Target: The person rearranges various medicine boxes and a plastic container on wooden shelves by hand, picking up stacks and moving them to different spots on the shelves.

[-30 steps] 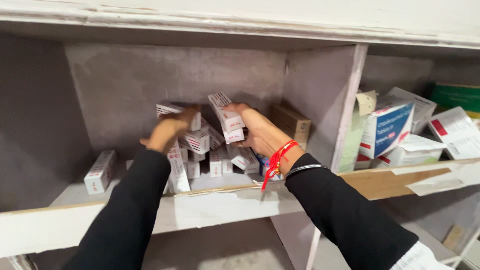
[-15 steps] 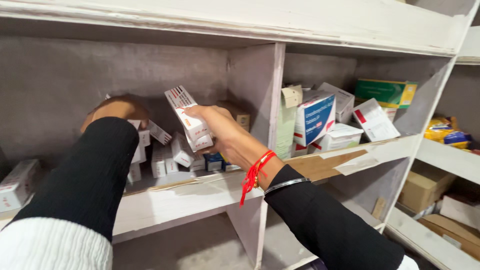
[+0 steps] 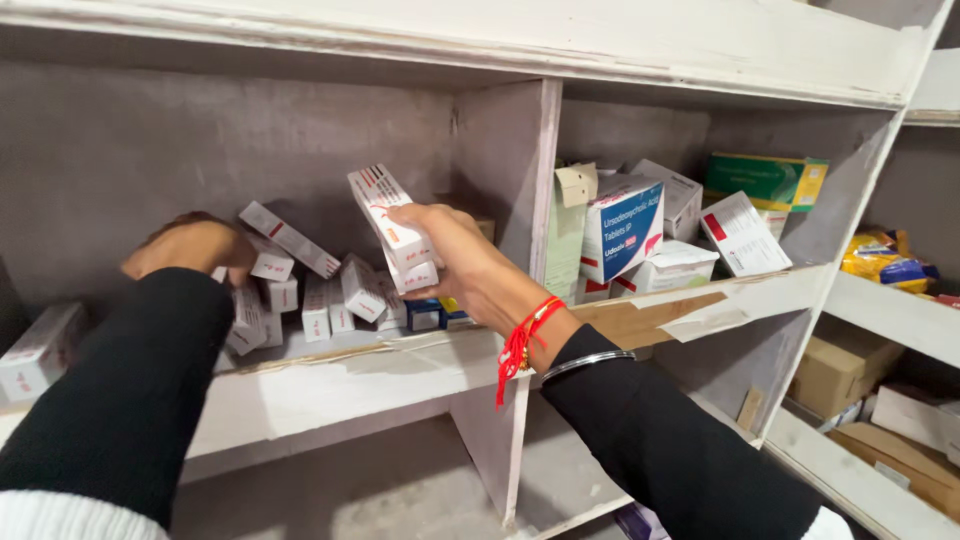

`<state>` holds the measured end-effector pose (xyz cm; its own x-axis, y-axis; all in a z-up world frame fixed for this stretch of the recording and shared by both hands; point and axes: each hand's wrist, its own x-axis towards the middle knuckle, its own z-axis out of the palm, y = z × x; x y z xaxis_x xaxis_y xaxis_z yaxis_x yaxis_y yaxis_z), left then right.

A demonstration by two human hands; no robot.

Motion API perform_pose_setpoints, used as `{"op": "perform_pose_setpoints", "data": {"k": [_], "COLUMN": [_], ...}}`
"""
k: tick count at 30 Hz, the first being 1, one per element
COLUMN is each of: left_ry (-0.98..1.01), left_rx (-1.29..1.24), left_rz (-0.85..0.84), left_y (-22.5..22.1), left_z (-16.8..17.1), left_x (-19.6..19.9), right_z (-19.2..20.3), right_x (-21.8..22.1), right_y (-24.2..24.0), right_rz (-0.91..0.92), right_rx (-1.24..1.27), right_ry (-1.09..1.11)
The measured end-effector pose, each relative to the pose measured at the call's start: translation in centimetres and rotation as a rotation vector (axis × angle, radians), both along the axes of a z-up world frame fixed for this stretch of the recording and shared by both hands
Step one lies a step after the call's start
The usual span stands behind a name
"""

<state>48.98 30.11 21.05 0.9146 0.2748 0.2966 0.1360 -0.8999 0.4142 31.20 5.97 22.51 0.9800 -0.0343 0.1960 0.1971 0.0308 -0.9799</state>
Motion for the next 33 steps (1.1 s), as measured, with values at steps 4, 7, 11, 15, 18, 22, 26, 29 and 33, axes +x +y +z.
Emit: {"op": "perform_pose_setpoints", "data": {"k": [4, 7, 11, 15, 18, 22, 26, 29, 33], "left_ry": [0.003, 0.002, 0.003, 0.063, 0.079, -0.091, -0.041, -0.316, -0.684], "left_rx": [-0.007, 0.011, 0.013, 0.025, -0.045, -0.107, -0.338, -0.874, -0.879], "left_rz": [0.007, -0.006, -0.007, -0.057, -0.070, -0.024, -0.106, -0.371, -0.387], "left_y": [0.6, 0.9, 1.4, 1.2, 0.4, 1.2, 5.1, 7.4, 6.4], "left_z": [-0.7, -1.1, -1.2, -1.2, -3.2, -4.3, -3.2, -3.4, -2.7], "left_x": [-0.6, -1.1, -2.6, -4.7, -5.9, -4.7, -3.8, -5.7, -12.9], "right_z": [-0.1, -0.1, 0.2, 0.4, 0.3, 0.6, 0.9, 0.9, 0.4], "right_x": [0.0, -0.3, -1.2, -1.8, -2.6, -4.3, -5.8, -6.4, -8.1], "right_y": [0.8, 1.1, 1.6, 1.2, 1.4, 1.4, 0.4, -0.3, -1.5], "right_rz": [-0.014, 0.023, 0.000, 0.027, 0.031, -0.010, -0.016, -0.024, 0.006], "right_rx": [0.030, 0.014, 0.019, 0.037, 0.061, 0.001, -0.016, -0.009, 0.046], "right_ry": [0.018, -0.032, -0.004, -0.034, -0.033, -0.050, -0.091, -0.090, -0.113]}}
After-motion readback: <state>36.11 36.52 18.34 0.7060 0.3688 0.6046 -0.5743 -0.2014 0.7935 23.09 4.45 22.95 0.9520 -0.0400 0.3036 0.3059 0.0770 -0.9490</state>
